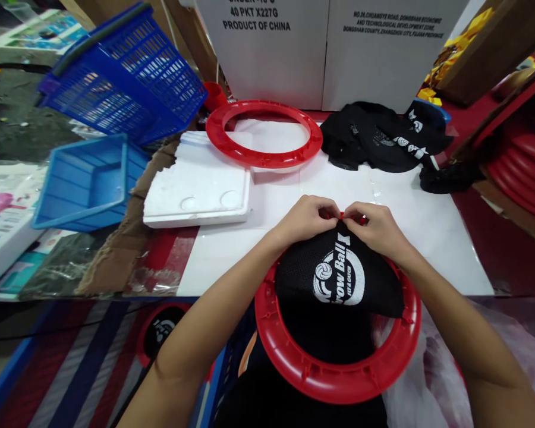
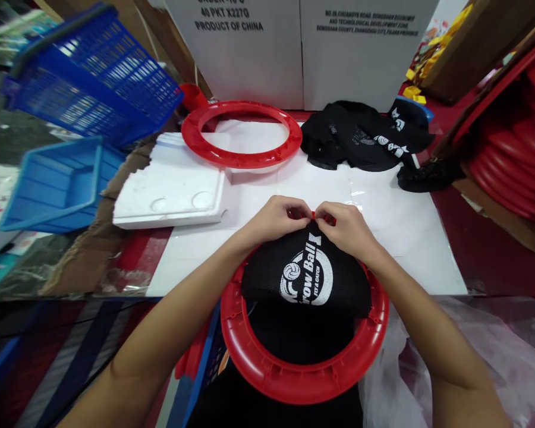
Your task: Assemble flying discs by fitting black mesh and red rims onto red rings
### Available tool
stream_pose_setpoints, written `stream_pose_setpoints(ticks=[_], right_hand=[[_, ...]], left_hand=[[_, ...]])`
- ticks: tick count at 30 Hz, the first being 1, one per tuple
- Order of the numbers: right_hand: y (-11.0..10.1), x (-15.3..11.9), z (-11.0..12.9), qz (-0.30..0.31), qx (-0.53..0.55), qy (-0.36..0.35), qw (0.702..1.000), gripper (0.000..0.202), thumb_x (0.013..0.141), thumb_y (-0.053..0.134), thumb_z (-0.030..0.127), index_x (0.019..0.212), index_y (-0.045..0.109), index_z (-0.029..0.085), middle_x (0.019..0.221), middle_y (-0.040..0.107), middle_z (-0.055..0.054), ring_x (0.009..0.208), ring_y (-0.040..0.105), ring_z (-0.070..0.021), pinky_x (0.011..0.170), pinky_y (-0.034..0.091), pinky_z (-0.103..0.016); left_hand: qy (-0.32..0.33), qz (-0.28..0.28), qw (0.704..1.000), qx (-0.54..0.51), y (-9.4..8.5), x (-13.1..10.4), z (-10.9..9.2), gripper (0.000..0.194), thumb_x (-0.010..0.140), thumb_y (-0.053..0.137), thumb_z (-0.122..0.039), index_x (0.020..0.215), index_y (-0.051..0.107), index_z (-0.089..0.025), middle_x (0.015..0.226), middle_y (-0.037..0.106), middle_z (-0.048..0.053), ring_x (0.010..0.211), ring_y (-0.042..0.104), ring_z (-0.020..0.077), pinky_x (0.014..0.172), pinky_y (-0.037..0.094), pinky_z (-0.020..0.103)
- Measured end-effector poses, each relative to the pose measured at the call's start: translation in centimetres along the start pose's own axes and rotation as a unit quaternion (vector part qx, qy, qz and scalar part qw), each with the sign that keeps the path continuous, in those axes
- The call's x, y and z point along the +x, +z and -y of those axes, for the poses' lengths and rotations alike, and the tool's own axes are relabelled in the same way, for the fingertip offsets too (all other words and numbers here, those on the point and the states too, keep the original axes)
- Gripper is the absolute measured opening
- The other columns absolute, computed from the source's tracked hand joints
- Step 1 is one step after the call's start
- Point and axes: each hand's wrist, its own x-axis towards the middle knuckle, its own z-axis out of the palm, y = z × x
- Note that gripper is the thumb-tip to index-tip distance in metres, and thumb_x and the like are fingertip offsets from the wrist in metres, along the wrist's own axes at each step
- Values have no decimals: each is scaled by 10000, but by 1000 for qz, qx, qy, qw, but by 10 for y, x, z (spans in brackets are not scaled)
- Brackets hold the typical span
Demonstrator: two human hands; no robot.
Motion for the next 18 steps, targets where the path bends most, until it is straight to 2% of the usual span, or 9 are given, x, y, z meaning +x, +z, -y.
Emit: stream_pose_setpoints(ticks=[3, 10, 15, 18], right_hand=[[-1, 3, -2, 22, 10, 7, 1000, 117, 942, 635, 220, 939, 750, 240, 893, 779, -12, 799, 687, -189, 766, 497, -336], [-7, 9, -5, 32, 127, 80, 988, 85, 863, 745, 292, 887, 759, 212, 863, 774, -6, 787, 672, -175, 757, 513, -321], [-3, 9, -7, 30, 81, 53, 995, 78, 877, 697, 251, 915, 759, 225, 873, 782, 0, 800, 685, -182, 770, 515, -327], [-1, 8, -1, 45, 30, 37, 998, 108, 879, 650, 195, 909, 745, 235, 852, 770, 12, 769, 668, -176, 746, 496, -318]], left_hand=[[-3, 29, 1000, 10, -5, 3, -1, 178, 804, 674, -159, 913, 815, -165, 841, 785, 19, 776, 692, 162, 725, 504, 269], [-13, 87, 995, -47, -16, 7, -3, 196, 802, 715, -209, 973, 788, -148, 938, 809, 58, 850, 722, 181, 785, 545, 285], [-3, 53, 999, -10, -11, 7, 0, 198, 775, 682, -181, 946, 778, -153, 878, 783, 36, 802, 695, 172, 737, 520, 274], [-10, 66, 997, 28, -10, 12, -1, 180, 784, 657, -164, 918, 777, -157, 825, 757, 17, 761, 672, 170, 682, 485, 265]])
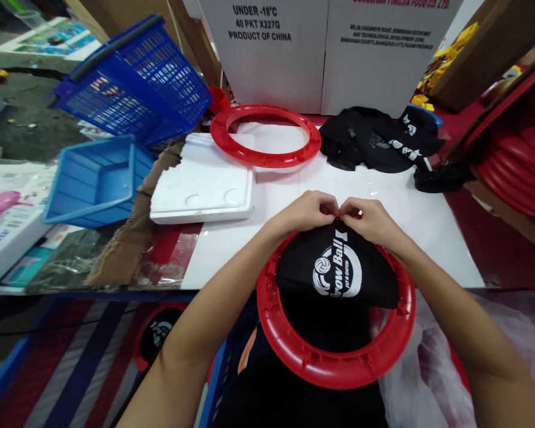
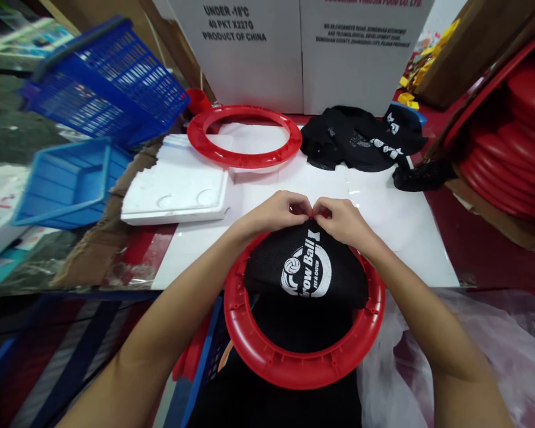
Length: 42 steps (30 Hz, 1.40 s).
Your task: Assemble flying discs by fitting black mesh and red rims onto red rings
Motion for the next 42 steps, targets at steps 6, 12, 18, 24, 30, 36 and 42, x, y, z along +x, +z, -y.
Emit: stream_pose_setpoints(ticks=[6, 12, 18, 24, 30, 36, 42], right_hand=[[-12, 18, -3, -2, -203, -21, 979, 209, 923, 555, 120, 939, 727, 237, 965, 781, -60, 875, 676, -239, 730, 455, -345], [-48, 28, -15, -26, -256, -93, 962, 224, 1055, 514, 239, 1074, 731, 188, 1132, 764, -144, 1073, 659, -308, 992, 499, -463], [-12, -74, 39, 145, -211, -91, 962, 140, 1005, 707, 350, 1064, 728, 225, 1052, 710, -100, 977, 628, -286, 856, 543, -446], [22, -107, 37, 54, -152, -53, 985, 122, 1027, 652, 231, 1083, 758, 253, 1213, 713, -97, 1114, 634, -290, 966, 550, -488], [8, -71, 15, -33, -53, -124, 990, 147, 1043, 679, 301, 1028, 817, 253, 1089, 785, -74, 991, 736, -242, 901, 591, -436], [1, -72, 19, -55, -36, -273, 960, 262, 982, 712, 151, 1151, 826, 315, 1063, 831, -46, 990, 768, -246, 888, 593, -446], [19, -104, 25, 37, -80, -332, 939, 297, 998, 652, 103, 1195, 763, 297, 1130, 811, -57, 1091, 741, -247, 906, 574, -450]], left_hand=[[83, -43, 962, 255, 12, -28, -36, 202, 959, 604, -164, 1073, 771, -150, 1200, 722, 134, 1101, 672, 274, 975, 525, 408], [112, 110, 919, 361, 48, -86, -56, 301, 989, 742, -333, 1247, 747, -180, 1375, 664, 149, 1241, 628, 329, 977, 513, 431], [120, 77, 927, 346, 48, -76, -37, 208, 1086, 585, -263, 1170, 758, -185, 1269, 701, 123, 1188, 628, 299, 944, 491, 402], [113, 67, 965, 227, 45, -86, -41, 176, 1087, 577, -226, 1072, 735, -151, 1052, 753, 87, 1024, 682, 244, 927, 522, 358], [150, -92, 960, 218, 65, -84, -19, 183, 1062, 588, -169, 1118, 761, -147, 1089, 784, 116, 1031, 739, 255, 907, 571, 376], [239, -196, 946, 101, 59, -90, 0, 166, 1045, 643, -168, 1089, 798, -211, 1095, 838, 55, 1170, 779, 223, 1249, 454, 498], [275, -48, 951, 131, 47, -128, -2, 196, 1067, 622, -231, 1037, 813, -265, 1070, 828, 41, 1182, 744, 210, 1318, 373, 516]])
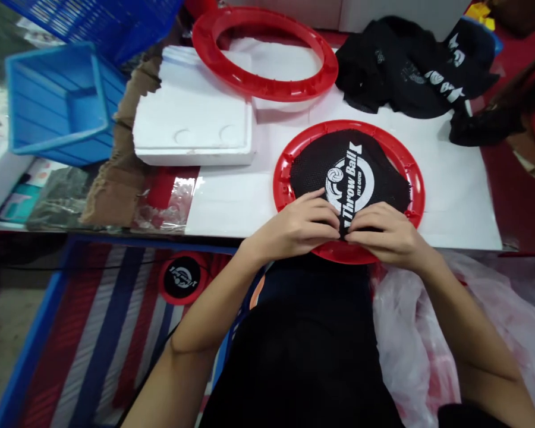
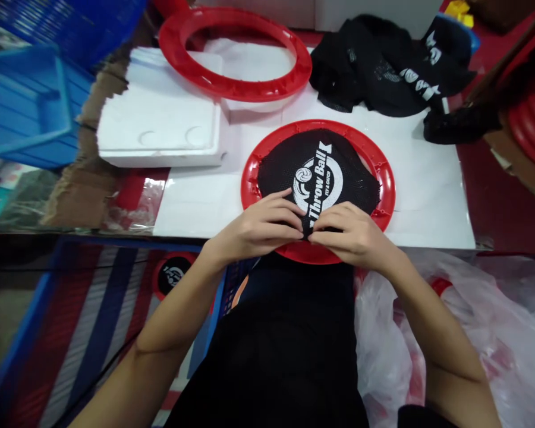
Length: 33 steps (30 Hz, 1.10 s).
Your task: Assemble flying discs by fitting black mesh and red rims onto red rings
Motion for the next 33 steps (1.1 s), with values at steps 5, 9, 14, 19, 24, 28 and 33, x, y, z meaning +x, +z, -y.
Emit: stream_pose_setpoints(ticks=[5, 9, 14, 19, 24, 28, 33], right_hand=[[1, 2, 2, 23, -24, -12, 999, 275, 989, 659, 110, 1173, 749, 294, 1132, 785, -58, 1097, 685, -249, 912, 551, -454], [0, 7, 5, 50, -34, -35, 998, 230, 1002, 656, 133, 1173, 740, 261, 1129, 777, -64, 1103, 657, -250, 927, 545, -451], [2, 8, 6, 69, -49, -57, 995, 192, 1014, 635, 133, 1158, 738, 209, 1126, 748, -102, 1086, 645, -246, 942, 541, -442], [2, 7, 6, 53, -34, -33, 997, 200, 1003, 659, 127, 1160, 730, 228, 1089, 731, -84, 1062, 635, -239, 905, 538, -422], [2, 10, 7, 48, -10, -16, 999, 179, 1003, 666, 127, 1137, 722, 233, 1064, 724, -73, 1020, 634, -227, 880, 537, -412], [-1, 11, 4, 36, -19, -16, 999, 157, 995, 667, 128, 1114, 724, 213, 1053, 724, -79, 1011, 636, -228, 871, 540, -413], [17, 8, 31, 73, -174, -73, 979, 183, 1000, 594, 116, 1040, 757, 188, 992, 735, -96, 967, 633, -253, 886, 548, -455]], left_hand=[[23, 17, 999, -18, -7, 0, 5, 201, 1053, 646, -268, 985, 833, -295, 996, 827, 26, 1068, 731, 216, 1205, 470, 486], [9, 61, 998, -12, -10, -2, 7, 242, 1062, 617, -278, 959, 833, -309, 1005, 828, 23, 1094, 716, 223, 1202, 445, 482], [16, 68, 997, -17, -12, -2, 7, 204, 1052, 638, -265, 995, 828, -312, 1024, 821, 31, 1101, 692, 232, 1156, 451, 486], [16, 66, 997, -22, -15, 1, 5, 174, 1031, 662, -220, 1016, 823, -285, 1035, 803, 52, 1126, 668, 257, 1044, 495, 464], [26, 39, 998, -31, -12, 0, 6, 151, 1012, 685, -187, 1027, 814, -266, 1022, 795, 54, 1098, 667, 250, 1012, 509, 458], [21, 23, 999, -22, -11, -2, 5, 140, 993, 693, -172, 1000, 806, -256, 1010, 793, 56, 1092, 674, 247, 1000, 519, 452], [-17, 30, 999, 34, -9, -4, -17, 114, 990, 681, -231, 910, 763, -243, 1028, 790, 40, 1160, 683, 265, 1216, 397, 555]])
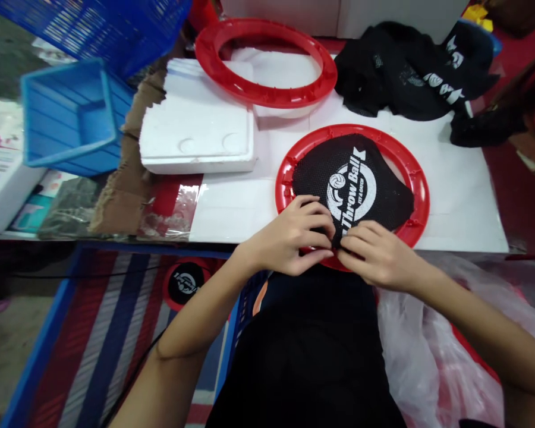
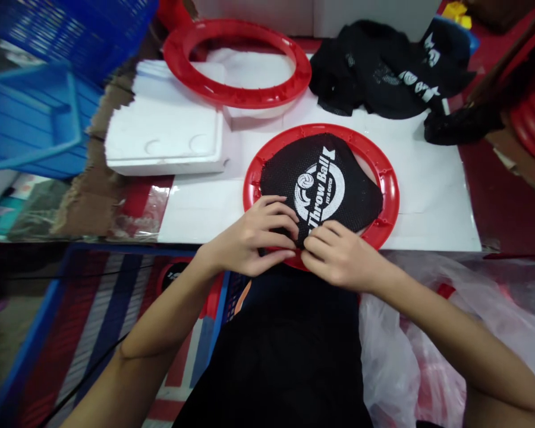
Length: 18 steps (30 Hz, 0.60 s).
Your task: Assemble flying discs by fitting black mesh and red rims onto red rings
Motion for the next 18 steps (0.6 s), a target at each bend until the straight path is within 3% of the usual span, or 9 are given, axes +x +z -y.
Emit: stream_pose_setpoints(ticks=[2, 4, 6, 8, 9, 12, 13, 15, 18], right_hand=[[6, 7, 29, -17, -67, 56, 996, 213, 976, 595, 102, 1042, 776, 192, 862, 699, -81, 822, 595, -245, 864, 549, -484], [8, 18, 55, -40, -88, 145, 985, 250, 969, 572, 100, 1054, 784, 202, 778, 653, -68, 747, 561, -247, 901, 557, -524], [-3, 29, 65, 2, -34, 163, 986, 219, 961, 587, 114, 1012, 775, 215, 814, 662, -71, 779, 598, -251, 1029, 557, -528], [-25, 35, 53, 44, 49, 134, 989, 190, 976, 599, 153, 987, 761, 251, 912, 707, -68, 873, 653, -242, 1103, 550, -486], [-37, 34, 39, 36, 63, 144, 987, 189, 991, 598, 165, 995, 760, 262, 990, 732, -74, 939, 673, -243, 1116, 546, -489], [-54, 17, -20, -28, -39, 307, 950, 148, 1006, 650, 226, 1086, 774, 229, 1379, 686, -170, 1293, 619, -385, 1179, 453, -684], [-50, 8, -39, -24, -40, 335, 941, 179, 1007, 676, 284, 1146, 772, 222, 1471, 634, -198, 1364, 577, -436, 1152, 462, -728], [-31, -8, -67, -9, 18, 352, 936, 341, 1002, 702, 329, 1320, 715, 207, 1533, 579, -236, 1410, 565, -452, 1116, 525, -714], [-4, -19, -83, -9, 75, 332, 940, 379, 1003, 685, 260, 1378, 666, 205, 1620, 511, -233, 1502, 516, -419, 1181, 507, -683]], left_hand=[[-107, -89, 989, 46, 7, 1, -10, 151, 1021, 638, -265, 921, 745, -228, 1202, 780, 69, 1314, 630, 302, 1273, 329, 601], [-248, -172, 948, 103, 17, 4, -13, 195, 1051, 601, -322, 1112, 748, -208, 1479, 664, 138, 1500, 484, 372, 1278, 304, 659], [-325, -146, 923, 144, 21, 9, -7, 425, 1052, 613, -413, 1397, 661, -170, 1657, 487, 211, 1598, 336, 446, 1271, 287, 714], [-306, -39, 939, 156, 13, 14, 4, 650, 1024, 659, -471, 1572, 528, -146, 1715, 392, 245, 1627, 268, 481, 1280, 262, 731], [-280, 18, 948, 152, 5, 16, 9, 704, 1008, 683, -472, 1606, 493, -152, 1729, 368, 241, 1631, 260, 479, 1285, 266, 719], [-220, 133, 956, 143, -26, 28, 21, 755, 954, 758, -504, 1599, 511, -200, 1661, 452, 215, 1559, 380, 455, 1253, 342, 669], [-212, 148, 954, 151, -35, 34, 22, 728, 943, 767, -534, 1559, 559, -207, 1585, 519, 210, 1493, 451, 449, 1222, 375, 659], [-189, 159, 952, 181, -44, 51, 24, 599, 965, 740, -555, 1447, 662, -207, 1448, 593, 200, 1373, 540, 427, 1168, 418, 633], [-120, 172, 951, 229, -38, 78, 30, 400, 1007, 718, -433, 1318, 735, -182, 1427, 601, 205, 1360, 542, 405, 1159, 422, 569]])
